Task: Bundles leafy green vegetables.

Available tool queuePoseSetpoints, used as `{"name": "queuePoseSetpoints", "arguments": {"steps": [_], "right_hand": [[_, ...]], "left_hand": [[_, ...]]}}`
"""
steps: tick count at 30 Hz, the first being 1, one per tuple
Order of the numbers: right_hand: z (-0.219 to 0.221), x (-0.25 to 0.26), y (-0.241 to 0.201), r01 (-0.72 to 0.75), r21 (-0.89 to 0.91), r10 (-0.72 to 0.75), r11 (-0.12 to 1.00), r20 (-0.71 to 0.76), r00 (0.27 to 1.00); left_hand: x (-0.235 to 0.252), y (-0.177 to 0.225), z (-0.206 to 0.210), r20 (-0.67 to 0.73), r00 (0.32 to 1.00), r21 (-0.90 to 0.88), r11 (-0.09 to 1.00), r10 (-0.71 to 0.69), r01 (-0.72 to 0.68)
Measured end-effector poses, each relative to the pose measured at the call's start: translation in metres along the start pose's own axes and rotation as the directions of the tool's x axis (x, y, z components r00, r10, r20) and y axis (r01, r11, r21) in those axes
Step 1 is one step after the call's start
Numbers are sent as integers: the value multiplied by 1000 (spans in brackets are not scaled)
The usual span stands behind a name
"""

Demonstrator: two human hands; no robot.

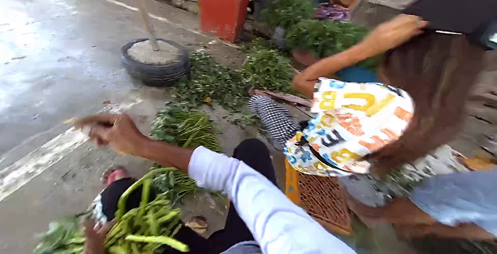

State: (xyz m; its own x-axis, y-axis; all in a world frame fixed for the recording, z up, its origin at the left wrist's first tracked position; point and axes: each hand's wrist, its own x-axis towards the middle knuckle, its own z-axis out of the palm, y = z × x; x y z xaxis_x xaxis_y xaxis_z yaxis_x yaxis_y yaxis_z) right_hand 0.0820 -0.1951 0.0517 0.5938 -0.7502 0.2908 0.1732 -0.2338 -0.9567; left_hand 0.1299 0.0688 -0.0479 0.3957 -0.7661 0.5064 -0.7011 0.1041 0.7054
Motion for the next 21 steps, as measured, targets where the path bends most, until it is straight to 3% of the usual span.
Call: {"name": "queuePoseSetpoints", "arguments": {"steps": [1, 2, 3, 4, 6, 8, 15, 18, 21], "right_hand": [[32, -22, -7, 104, -77, -60, 992, 442, 895], [48, -42, -12, 279, -106, -109, 954, 746, 657], [54, -55, -10, 413, -53, -155, 909, 878, 453], [49, -62, -7, 461, 5, -181, 887, 924, 338], [28, -66, -2, 434, 16, -146, 901, 952, 268], [12, -70, -1, 393, -11, -116, 919, 948, 298], [-37, -58, -1, 486, -67, -171, 872, 887, 428], [-60, -52, 15, 493, -191, -148, 849, 810, 567], [-85, -61, 61, 365, -279, -95, 888, 666, 739]], "left_hand": [[-4, 0, 2, -27, 1000, -24, 1000, 9, -10], [-7, 1, 4, -89, 995, 28, 999, 47, -44], [-7, 0, 5, -133, 987, 74, 994, 94, -84], [-6, -1, 4, -132, 983, 103, 988, 131, -118], [-5, -6, 6, -96, 967, 189, 958, 235, -213], [-5, -5, 6, -24, 963, 194, 946, 269, -259], [3, -4, 13, 74, 974, 163, 960, 216, -226], [7, -2, 17, 84, 971, 167, 958, 222, -233], [12, 0, 19, 90, 975, 179, 960, 204, -217]]}}
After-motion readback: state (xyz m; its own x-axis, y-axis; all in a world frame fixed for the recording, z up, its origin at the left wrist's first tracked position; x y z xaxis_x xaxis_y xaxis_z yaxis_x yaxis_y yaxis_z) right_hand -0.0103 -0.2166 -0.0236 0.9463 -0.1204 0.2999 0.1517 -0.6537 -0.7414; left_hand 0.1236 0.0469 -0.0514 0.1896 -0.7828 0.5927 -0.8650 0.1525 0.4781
